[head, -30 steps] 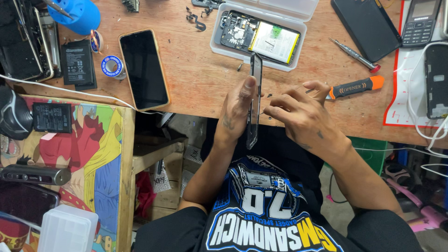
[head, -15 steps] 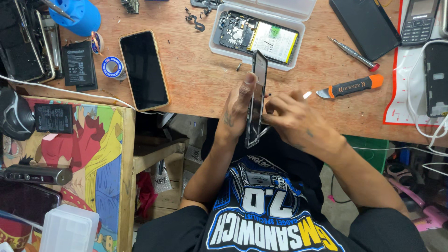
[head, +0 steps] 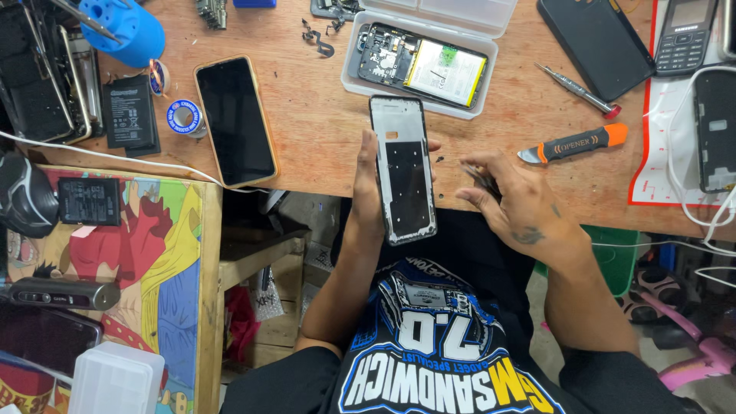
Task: The person uses a metal spudger to scrape adhesive residue from the inside of a smartphone frame. They work along the edges and corners of the frame, removing old adhesive to prepare the surface for reassembly.
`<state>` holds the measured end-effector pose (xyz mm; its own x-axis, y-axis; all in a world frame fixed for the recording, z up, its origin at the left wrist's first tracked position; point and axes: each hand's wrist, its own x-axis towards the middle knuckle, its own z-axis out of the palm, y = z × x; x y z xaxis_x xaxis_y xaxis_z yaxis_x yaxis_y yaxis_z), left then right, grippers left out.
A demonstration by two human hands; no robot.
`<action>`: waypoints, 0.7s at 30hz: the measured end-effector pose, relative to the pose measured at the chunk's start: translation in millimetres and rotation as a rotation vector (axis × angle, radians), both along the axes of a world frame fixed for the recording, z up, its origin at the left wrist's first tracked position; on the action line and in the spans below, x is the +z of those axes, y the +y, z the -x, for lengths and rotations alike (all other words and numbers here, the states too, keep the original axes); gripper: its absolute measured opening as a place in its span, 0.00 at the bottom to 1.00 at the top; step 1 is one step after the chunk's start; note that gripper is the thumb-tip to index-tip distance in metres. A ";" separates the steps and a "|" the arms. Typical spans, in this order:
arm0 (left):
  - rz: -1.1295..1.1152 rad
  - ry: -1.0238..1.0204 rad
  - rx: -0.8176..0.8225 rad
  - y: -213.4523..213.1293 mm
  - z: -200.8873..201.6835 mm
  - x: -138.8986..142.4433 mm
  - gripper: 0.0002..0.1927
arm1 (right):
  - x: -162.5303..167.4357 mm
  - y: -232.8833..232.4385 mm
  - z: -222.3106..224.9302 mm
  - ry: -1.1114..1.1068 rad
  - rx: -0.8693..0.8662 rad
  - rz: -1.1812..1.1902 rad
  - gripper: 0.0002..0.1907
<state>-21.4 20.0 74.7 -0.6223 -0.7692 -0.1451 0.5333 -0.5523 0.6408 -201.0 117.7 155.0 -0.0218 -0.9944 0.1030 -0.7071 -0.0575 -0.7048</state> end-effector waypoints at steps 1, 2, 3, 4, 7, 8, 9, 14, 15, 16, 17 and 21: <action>-0.011 0.025 -0.004 2.7 0.2 1.1 0.46 | 0.8 0.1 -0.3 -0.003 -0.021 -0.020 0.24; -0.022 0.050 -0.008 5.7 -0.8 2.4 0.45 | 1.9 0.0 -1.0 0.052 -0.024 -0.020 0.23; -0.032 0.075 -0.012 8.1 -1.8 3.5 0.45 | 3.1 -0.3 -1.9 0.108 -0.027 -0.020 0.22; -0.043 0.091 0.003 10.4 -1.9 4.5 0.44 | 4.6 -0.8 -2.9 0.164 -0.029 -0.020 0.22; -0.073 0.118 0.034 17.1 -0.1 4.8 0.42 | 7.9 -2.0 -6.3 0.034 -0.021 0.039 0.24; -0.080 0.112 0.033 18.2 -0.2 4.6 0.42 | 8.7 -2.3 -8.7 0.020 -0.049 0.047 0.22; -0.086 0.108 0.032 19.1 0.7 4.0 0.43 | 8.7 -2.5 -11.1 0.007 -0.078 0.056 0.19; -0.095 0.118 -0.049 23.1 -2.1 4.9 0.42 | 10.6 -10.1 -6.7 0.262 -0.042 0.246 0.16; -0.093 0.126 -0.071 23.7 -4.1 5.8 0.41 | 11.1 -12.1 -3.4 0.294 -0.034 0.252 0.17; -0.084 0.099 -0.079 24.3 -6.2 6.9 0.42 | 11.6 -14.0 -0.6 0.327 -0.025 0.257 0.18; -0.075 0.072 -0.087 25.3 -7.5 8.0 0.42 | 11.8 -16.0 2.9 0.355 -0.006 0.270 0.18; -0.107 0.059 -0.106 27.0 -10.4 10.7 0.41 | 14.7 -20.2 11.2 0.440 0.054 0.291 0.18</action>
